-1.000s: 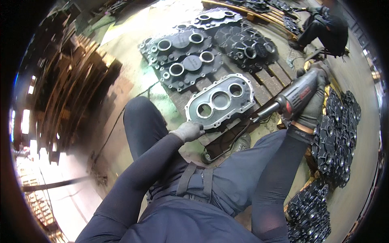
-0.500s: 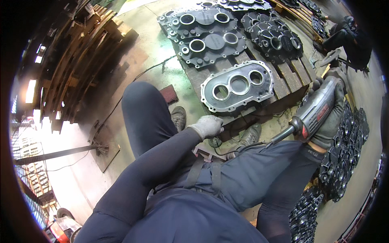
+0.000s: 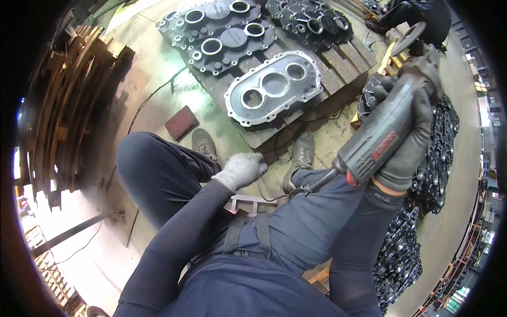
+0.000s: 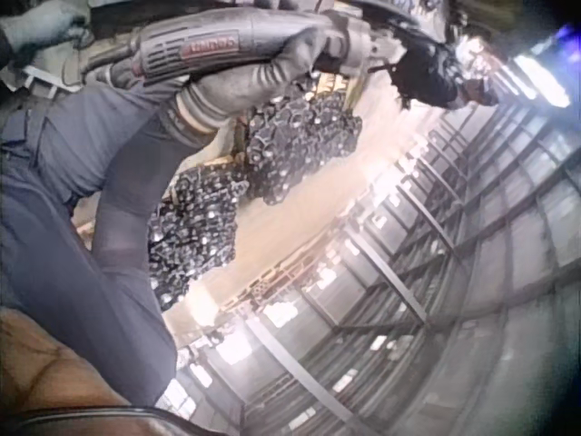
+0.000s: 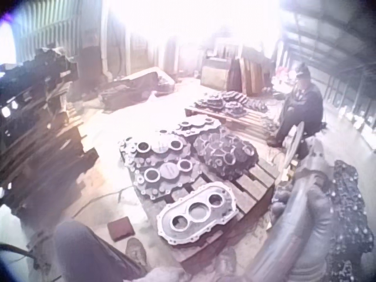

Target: The person sits on the floor and uses an angle grinder to smooth the edges and surfaces of metal engine parts. They handle each part one at a time, repositioning them as needed, and place finished pieces onto a nearby stack.

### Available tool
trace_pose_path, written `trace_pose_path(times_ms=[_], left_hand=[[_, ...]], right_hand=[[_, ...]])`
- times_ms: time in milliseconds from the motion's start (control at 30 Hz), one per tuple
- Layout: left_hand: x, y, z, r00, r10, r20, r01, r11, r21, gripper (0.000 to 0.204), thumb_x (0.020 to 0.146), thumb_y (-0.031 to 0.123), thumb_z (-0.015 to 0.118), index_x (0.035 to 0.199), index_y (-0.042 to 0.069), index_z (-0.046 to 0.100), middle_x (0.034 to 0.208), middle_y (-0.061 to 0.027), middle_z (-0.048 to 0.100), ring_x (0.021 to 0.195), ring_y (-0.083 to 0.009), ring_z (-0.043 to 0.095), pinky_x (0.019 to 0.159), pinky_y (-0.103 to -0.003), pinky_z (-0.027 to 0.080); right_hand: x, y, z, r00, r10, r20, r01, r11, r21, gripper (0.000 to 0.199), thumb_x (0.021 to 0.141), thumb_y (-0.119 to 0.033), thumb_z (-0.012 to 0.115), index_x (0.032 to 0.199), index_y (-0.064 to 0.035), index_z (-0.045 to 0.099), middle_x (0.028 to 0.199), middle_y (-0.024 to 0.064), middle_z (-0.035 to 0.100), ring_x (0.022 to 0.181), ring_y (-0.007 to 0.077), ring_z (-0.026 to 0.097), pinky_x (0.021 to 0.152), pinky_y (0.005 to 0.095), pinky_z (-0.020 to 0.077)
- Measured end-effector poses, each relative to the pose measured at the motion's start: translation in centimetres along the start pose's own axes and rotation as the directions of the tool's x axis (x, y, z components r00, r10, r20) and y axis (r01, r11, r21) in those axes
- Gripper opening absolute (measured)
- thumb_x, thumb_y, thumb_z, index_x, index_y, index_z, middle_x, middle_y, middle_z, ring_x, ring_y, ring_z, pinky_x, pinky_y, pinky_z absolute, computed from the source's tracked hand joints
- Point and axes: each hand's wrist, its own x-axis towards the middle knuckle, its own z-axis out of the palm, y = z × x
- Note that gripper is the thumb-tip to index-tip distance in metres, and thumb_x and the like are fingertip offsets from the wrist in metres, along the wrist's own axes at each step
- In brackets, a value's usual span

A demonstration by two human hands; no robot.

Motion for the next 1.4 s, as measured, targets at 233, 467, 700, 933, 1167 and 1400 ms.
trace_pose_path(times_ms=[233, 467, 700, 933, 1167, 1400], left_hand=[[-2.4, 9.9, -13.9, 0.948, 0.245, -0.205, -0.294, 0.419, -0.859, 0.064, 0.101, 0.045, 0.069, 0.141, -0.004, 0.057, 0.123, -0.0126, 0.070, 0.109, -0.0155, 0.067, 0.099, -0.030, 0.052], [1.3, 13.9, -12.4, 0.912, 0.359, -0.200, -0.388, 0.593, -0.705, 0.102, 0.086, 0.048, 0.081, 0.156, -0.003, 0.028, 0.140, -0.0294, 0.056, 0.132, -0.0339, 0.058, 0.111, -0.041, 0.047], [4.0, 13.1, -10.8, 0.950, 0.267, -0.164, -0.311, 0.744, -0.592, 0.086, 0.087, 0.044, 0.073, 0.143, -0.010, 0.037, 0.118, -0.0357, 0.064, 0.110, -0.0448, 0.068, 0.095, -0.047, 0.054], [4.1, 12.4, -10.2, 0.959, 0.241, -0.146, -0.281, 0.789, -0.546, 0.084, 0.088, 0.047, 0.071, 0.141, -0.009, 0.039, 0.113, -0.0352, 0.067, 0.104, -0.0474, 0.070, 0.090, -0.049, 0.056], [2.2, 12.1, -9.1, 0.966, 0.228, -0.125, -0.258, 0.781, -0.569, 0.096, 0.087, 0.057, 0.069, 0.145, -0.013, 0.036, 0.113, -0.0358, 0.067, 0.105, -0.0468, 0.070, 0.093, -0.047, 0.056], [1.6, 11.4, -8.0, 0.971, 0.215, -0.103, -0.236, 0.802, -0.549, 0.107, 0.086, 0.060, 0.071, 0.151, -0.015, 0.030, 0.123, -0.0369, 0.063, 0.113, -0.0451, 0.068, 0.097, -0.045, 0.055]], right_hand=[[2.2, 3.1, -0.7, 0.997, 0.029, -0.073, -0.038, 0.991, -0.130, 0.052, 0.097, -0.039, 0.070, 0.125, 0.0027, 0.057, 0.100, 0.0173, 0.071, 0.085, 0.0223, 0.074, 0.071, 0.0307, 0.0633], [4.2, 6.7, -1.5, 0.982, 0.136, -0.128, -0.153, 0.979, -0.137, 0.053, 0.096, -0.037, 0.071, 0.126, 0.0039, 0.057, 0.107, 0.0187, 0.071, 0.094, 0.0242, 0.074, 0.081, 0.0340, 0.0626], [6.6, 9.8, -4.2, 0.939, 0.311, -0.147, -0.323, 0.944, -0.067, 0.052, 0.096, -0.040, 0.069, 0.122, 0.0023, 0.055, 0.100, 0.0190, 0.071, 0.091, 0.0287, 0.075, 0.075, 0.0361, 0.0650], [6.3, 11.1, -4.8, 0.917, 0.352, -0.189, -0.372, 0.925, -0.078, 0.051, 0.095, -0.043, 0.069, 0.122, -0.0016, 0.056, 0.105, 0.0195, 0.069, 0.089, 0.0291, 0.074, 0.070, 0.0387, 0.0645], [4.0, 10.6, -4.9, 0.903, 0.400, -0.155, -0.414, 0.907, -0.072, 0.054, 0.093, -0.036, 0.075, 0.127, 0.0000, 0.054, 0.105, 0.0189, 0.069, 0.097, 0.0306, 0.073, 0.081, 0.0393, 0.0628], [3.0, 11.3, -4.8, 0.912, 0.382, -0.152, -0.404, 0.901, -0.160, 0.057, 0.092, -0.035, 0.076, 0.129, 0.0045, 0.055, 0.109, 0.0191, 0.070, 0.099, 0.0291, 0.074, 0.081, 0.0373, 0.0625]])
